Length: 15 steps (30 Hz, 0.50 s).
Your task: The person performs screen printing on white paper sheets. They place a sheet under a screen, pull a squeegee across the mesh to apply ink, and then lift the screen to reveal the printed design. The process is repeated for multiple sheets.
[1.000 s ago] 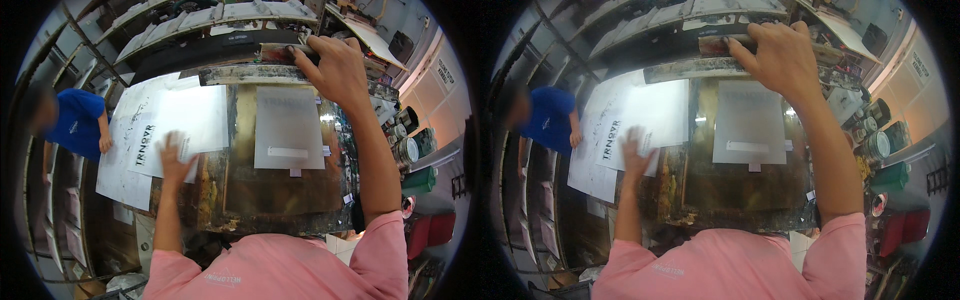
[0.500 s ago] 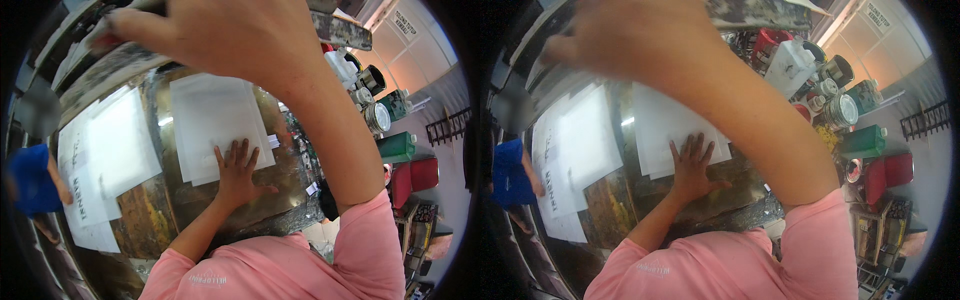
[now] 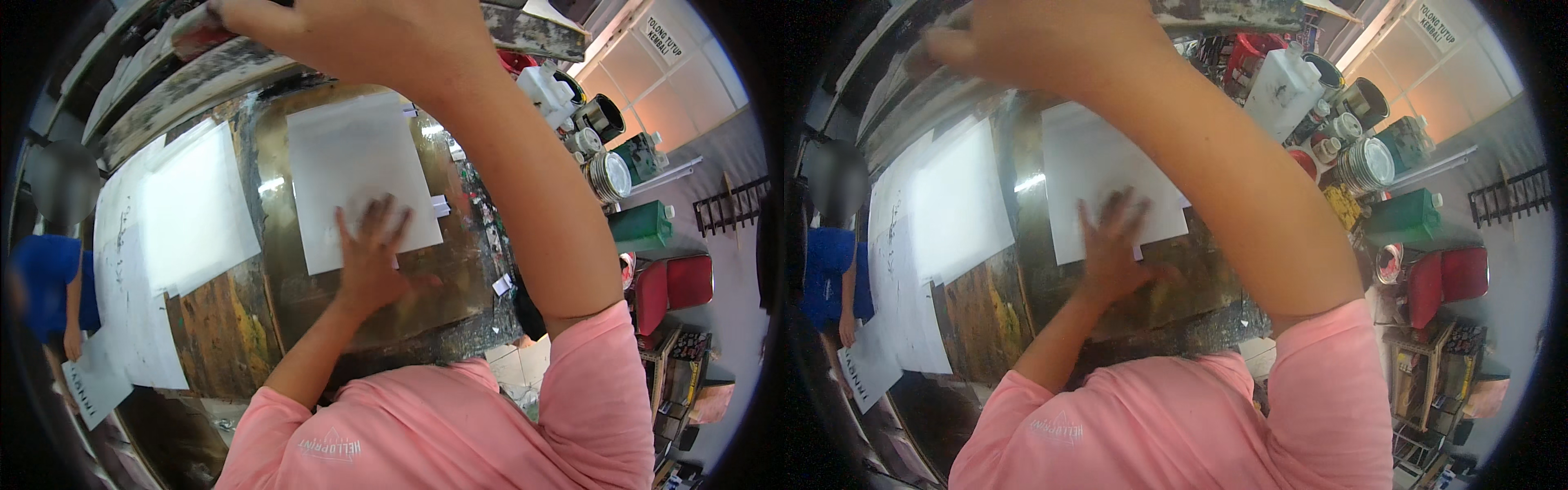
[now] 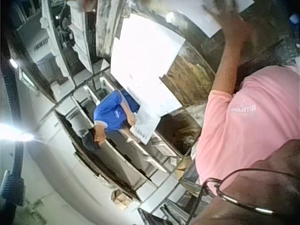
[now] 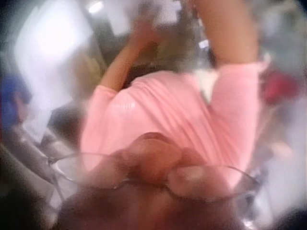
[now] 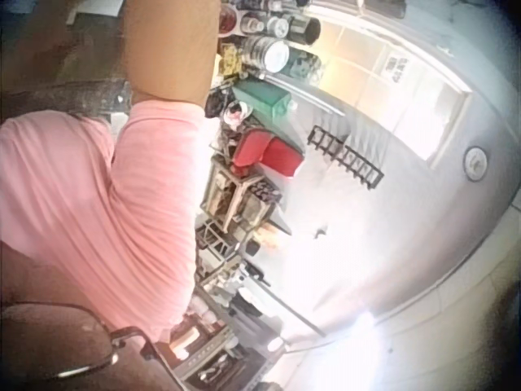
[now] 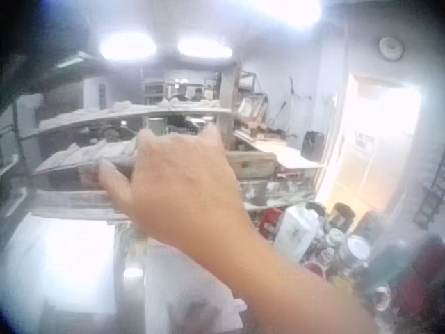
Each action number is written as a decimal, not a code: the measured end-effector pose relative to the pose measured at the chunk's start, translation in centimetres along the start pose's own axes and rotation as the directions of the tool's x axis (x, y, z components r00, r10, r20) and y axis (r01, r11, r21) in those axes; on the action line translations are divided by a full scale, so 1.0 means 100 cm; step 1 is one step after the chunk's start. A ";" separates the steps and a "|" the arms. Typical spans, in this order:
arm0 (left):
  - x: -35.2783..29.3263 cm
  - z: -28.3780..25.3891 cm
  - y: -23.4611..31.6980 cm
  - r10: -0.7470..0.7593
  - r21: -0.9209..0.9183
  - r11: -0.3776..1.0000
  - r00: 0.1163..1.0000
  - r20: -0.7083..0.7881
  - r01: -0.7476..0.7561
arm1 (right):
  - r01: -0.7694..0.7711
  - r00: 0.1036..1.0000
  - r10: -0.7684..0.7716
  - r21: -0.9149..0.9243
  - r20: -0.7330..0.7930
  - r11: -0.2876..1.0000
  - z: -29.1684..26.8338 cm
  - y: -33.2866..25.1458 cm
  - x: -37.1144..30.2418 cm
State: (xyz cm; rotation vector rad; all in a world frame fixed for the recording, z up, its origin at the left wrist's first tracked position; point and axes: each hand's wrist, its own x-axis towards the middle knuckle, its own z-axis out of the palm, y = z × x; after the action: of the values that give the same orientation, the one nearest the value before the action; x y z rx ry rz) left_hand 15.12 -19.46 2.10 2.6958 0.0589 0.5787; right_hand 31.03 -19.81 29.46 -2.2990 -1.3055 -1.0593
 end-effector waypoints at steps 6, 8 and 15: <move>-0.046 -0.165 -0.058 -0.576 -0.835 0.550 0.722 -0.383 -0.005 | 0.149 0.989 -0.143 0.157 -0.046 0.976 -0.002 -0.011 -0.103; -0.081 -0.157 -0.065 -0.699 -0.751 0.532 0.704 -0.128 0.391 | 0.188 0.941 -0.248 0.255 0.230 0.949 -0.001 -0.012 -0.148; -0.151 -0.072 -0.092 -0.613 0.140 0.757 0.768 -0.187 0.638 | -0.131 0.693 -0.223 0.425 0.685 0.896 0.048 -0.039 -0.264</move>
State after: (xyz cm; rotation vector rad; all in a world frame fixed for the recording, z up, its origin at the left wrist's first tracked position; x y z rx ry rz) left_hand -1.29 -10.19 -1.10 2.5706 1.0705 0.5420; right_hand 21.61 -31.26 6.80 -2.3634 -1.6483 0.2425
